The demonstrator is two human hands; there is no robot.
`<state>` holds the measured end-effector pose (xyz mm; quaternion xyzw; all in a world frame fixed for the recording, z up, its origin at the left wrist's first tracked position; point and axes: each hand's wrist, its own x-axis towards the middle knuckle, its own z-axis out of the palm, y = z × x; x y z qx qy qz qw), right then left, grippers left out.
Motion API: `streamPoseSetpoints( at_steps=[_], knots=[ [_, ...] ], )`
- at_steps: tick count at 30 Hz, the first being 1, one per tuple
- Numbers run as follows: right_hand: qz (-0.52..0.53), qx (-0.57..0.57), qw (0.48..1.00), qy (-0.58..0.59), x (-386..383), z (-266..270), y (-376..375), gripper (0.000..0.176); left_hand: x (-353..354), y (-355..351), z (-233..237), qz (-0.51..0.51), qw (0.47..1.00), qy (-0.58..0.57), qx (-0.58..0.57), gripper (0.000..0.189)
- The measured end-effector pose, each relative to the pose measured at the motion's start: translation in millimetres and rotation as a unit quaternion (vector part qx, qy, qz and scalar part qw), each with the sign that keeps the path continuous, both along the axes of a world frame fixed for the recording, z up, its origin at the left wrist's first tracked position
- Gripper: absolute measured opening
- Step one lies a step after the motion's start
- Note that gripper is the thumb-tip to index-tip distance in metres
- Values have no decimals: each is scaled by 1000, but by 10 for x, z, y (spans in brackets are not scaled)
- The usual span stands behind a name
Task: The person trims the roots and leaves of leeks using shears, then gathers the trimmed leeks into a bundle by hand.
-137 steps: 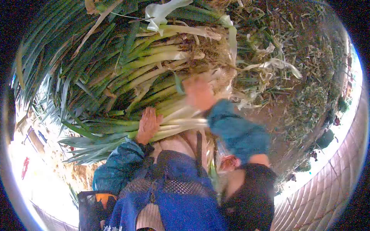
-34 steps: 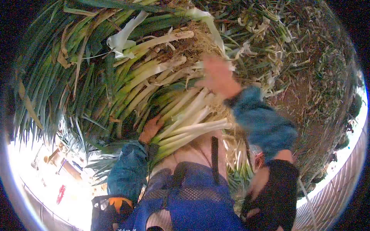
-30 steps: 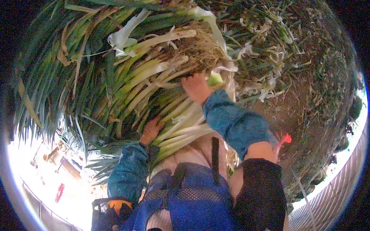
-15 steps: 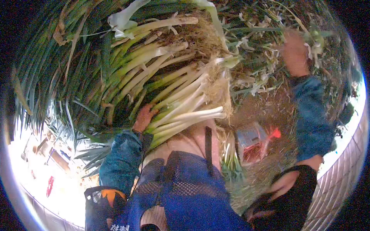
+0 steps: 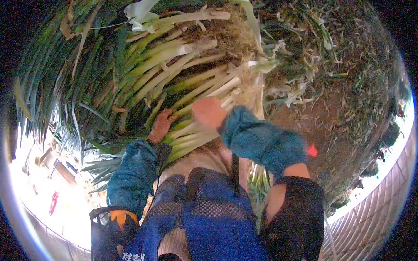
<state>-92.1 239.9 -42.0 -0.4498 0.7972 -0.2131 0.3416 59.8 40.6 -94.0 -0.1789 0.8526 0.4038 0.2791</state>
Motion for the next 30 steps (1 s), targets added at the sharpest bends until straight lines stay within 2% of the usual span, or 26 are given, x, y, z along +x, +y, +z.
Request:
streamPoseSetpoints(
  at_steps=[2, 4, 5, 7, 8, 9, 10, 11, 12, 13, 15, 17, 18, 19, 20, 21, 22, 23, 24, 28, 30],
  knots=[
    [48, 95, 994, -10, -102, -128, -101, 20, -74, 2, 34, 9, 1000, -2, 14, 32],
    [90, 86, 991, -40, -100, 6, -9, 18, -124, -17, 134, 23, 998, -6, 53, 31],
    [110, 82, 989, -58, -111, 89, 30, 17, -127, 35, 216, 38, 999, 16, 14, 30],
    [85, 151, 984, -27, -491, 254, 406, 19, -85, 48, 181, 31, 999, 12, 21, 31],
    [-36, -14, 998, 43, -777, 302, 742, 22, -69, 44, 152, 28, 999, 13, 24, 31],
    [-24, 116, 991, 64, -1266, 533, 985, 25, -59, 57, 116, 20, 999, 24, 8, 33],
    [-17, 233, 964, 129, -1662, 643, 1328, 19, -42, 69, 77, 10, 999, 35, -8, 35],
    [-104, 264, 939, 194, -2025, 658, 1828, 20, -23, 87, 64, 1, 999, 44, -25, 36],
    [-197, 352, 877, 262, -2385, 836, 2165, 19, -2, 104, 101, -17, 999, 35, -36, 38],
    [-245, 284, 863, 338, -2709, 834, 3039, 19, -30, 115, 139, -34, 998, 29, -49, 40],
    [-321, 427, 759, 372, -2819, 1258, 3130, 19, -70, 135, 208, -47, 997, 19, -58, 43],
    [-187, 322, 790, 486, -2513, 1084, 2668, 30, -93, 174, 259, -41, 998, 16, -47, 45],
    [-271, 192, 881, 338, -2347, 820, 2312, 37, -113, 179, 252, -64, 996, 14, -60, 46],
    [-176, 266, 890, 325, -2039, 632, 1655, 38, -126, 174, 246, -86, 993, 10, -76, 46],
    [-127, 26, 953, 273, -1668, 421, 1277, 35, -116, 176, 248, -110, 990, 4, -91, 47],
    [-87, -86, 987, 108, -1331, 86, 1011, 33, -90, 187, 249, -114, 988, -5, -100, 48],
    [-69, -23, 983, 170, -922, -280, 637, 20, -61, 193, 238, -120, 987, -15, -110, 49],
    [23, 8, 967, 253, -596, -559, 433, 28, -62, 190, 215, -125, 985, -23, -119, 51],
    [11, 14, 965, 260, -453, -571, 245, 28, -72, 186, 230, -123, 986, -31, -107, 52],
    [-38, 7, 962, 269, -230, -536, 252, 38, -134, 199, 289, -112, 989, -74, -69, 55],
    [56, 37, 971, 227, -222, -643, 336, 37, -160, 188, 243, -95, 991, -78, -56, 54]
  ],
)
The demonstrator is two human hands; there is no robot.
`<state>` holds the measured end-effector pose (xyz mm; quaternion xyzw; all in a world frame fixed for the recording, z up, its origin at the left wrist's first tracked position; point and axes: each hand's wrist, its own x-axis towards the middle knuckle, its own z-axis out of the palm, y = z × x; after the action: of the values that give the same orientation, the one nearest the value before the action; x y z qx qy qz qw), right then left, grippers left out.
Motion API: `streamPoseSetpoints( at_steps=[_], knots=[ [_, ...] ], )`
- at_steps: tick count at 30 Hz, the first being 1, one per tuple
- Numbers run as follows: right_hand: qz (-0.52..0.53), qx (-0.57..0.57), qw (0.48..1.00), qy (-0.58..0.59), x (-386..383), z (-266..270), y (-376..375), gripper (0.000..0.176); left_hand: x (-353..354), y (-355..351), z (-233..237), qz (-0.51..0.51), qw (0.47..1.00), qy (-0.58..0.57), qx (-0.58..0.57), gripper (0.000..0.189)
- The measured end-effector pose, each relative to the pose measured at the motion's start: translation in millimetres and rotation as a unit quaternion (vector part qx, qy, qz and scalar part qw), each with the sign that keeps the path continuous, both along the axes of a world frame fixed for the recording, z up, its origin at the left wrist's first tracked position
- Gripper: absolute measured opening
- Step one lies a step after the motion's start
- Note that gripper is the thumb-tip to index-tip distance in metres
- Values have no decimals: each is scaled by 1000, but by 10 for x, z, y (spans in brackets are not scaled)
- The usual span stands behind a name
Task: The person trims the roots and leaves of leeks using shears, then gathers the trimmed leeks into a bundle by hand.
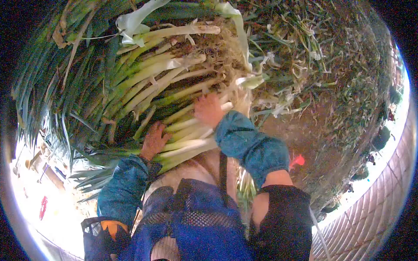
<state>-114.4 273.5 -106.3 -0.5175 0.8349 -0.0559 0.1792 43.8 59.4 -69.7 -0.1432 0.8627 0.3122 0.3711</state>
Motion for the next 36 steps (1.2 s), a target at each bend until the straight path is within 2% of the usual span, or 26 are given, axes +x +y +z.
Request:
streamPoseSetpoints(
  at_steps=[2, 5, 8, 9, 12, 13, 14, 16, 17, 20, 23, 26, 27, 30, 31, 32, 34, 35, 36],
  knots=[
    [4, 37, 999, -33, -8, -84, 30, 37, -44, 3, -59, 27, 999, 10, 21, 52],
    [-96, 75, 989, -85, 50, -72, 8, 38, -288, 21, -93, -16, 996, 77, 49, 51],
    [-150, 101, 971, -154, 82, 234, 12, 40, -686, 22, -490, -94, 965, -130, 210, 52],
    [-161, 100, 966, -173, 112, 277, 61, 42, -790, 19, -459, -97, 971, -106, 191, 55],
    [-187, 137, 946, -226, 133, 555, 122, 47, -569, 171, -692, -43, 966, -108, 230, 57],
    [-201, 139, 941, -236, 144, 618, 140, 50, -482, 280, -701, -110, 966, -157, 175, 58],
    [-215, 141, 936, -242, 144, 650, 174, 52, -422, 331, -722, -88, 969, -148, 178, 58],
    [-233, 62, 962, -125, 167, 730, 396, 56, -308, 337, -746, -47, 975, -130, 176, 59],
    [-237, 20, 969, -65, 129, 757, 522, 58, -285, 329, -710, -30, 970, -162, 178, 60],
    [-407, 103, 908, -10, -236, 839, 783, 57, -326, 373, -641, -33, 958, -215, 189, 62],
    [-346, 206, 912, -83, -333, 451, 800, 45, -249, 395, -695, -28, 961, -193, 195, 63],
    [-197, 273, 937, -90, -368, 176, 871, 31, -173, 422, -696, -20, 965, -185, 183, 62],
    [-131, 171, 977, -11, -346, 164, 979, 18, -105, 453, -734, -12, 964, -179, 197, 62],
    [-137, 239, 959, -69, -656, 70, 1308, 11, -31, 410, -792, -4, 963, -164, 212, 60],
    [-135, 242, 960, -27, -833, 260, 1381, 13, -105, 407, -725, -6, 965, -165, 206, 59],
    [-108, 295, 944, 106, -921, 22, 1916, 14, -150, 415, -638, -9, 965, -169, 202, 59],
    [-237, 341, 899, 138, -1546, 175, 3166, 13, -258, 374, -471, 1, 957, -201, 209, 58],
    [-240, 522, 783, 239, -1793, 488, 3198, 13, -263, 367, -417, 8, 952, -221, 211, 58],
    [-212, 473, 820, 244, -1909, 781, 3057, 19, -223, 385, -375, -19, 950, -239, 201, 58]
  ],
)
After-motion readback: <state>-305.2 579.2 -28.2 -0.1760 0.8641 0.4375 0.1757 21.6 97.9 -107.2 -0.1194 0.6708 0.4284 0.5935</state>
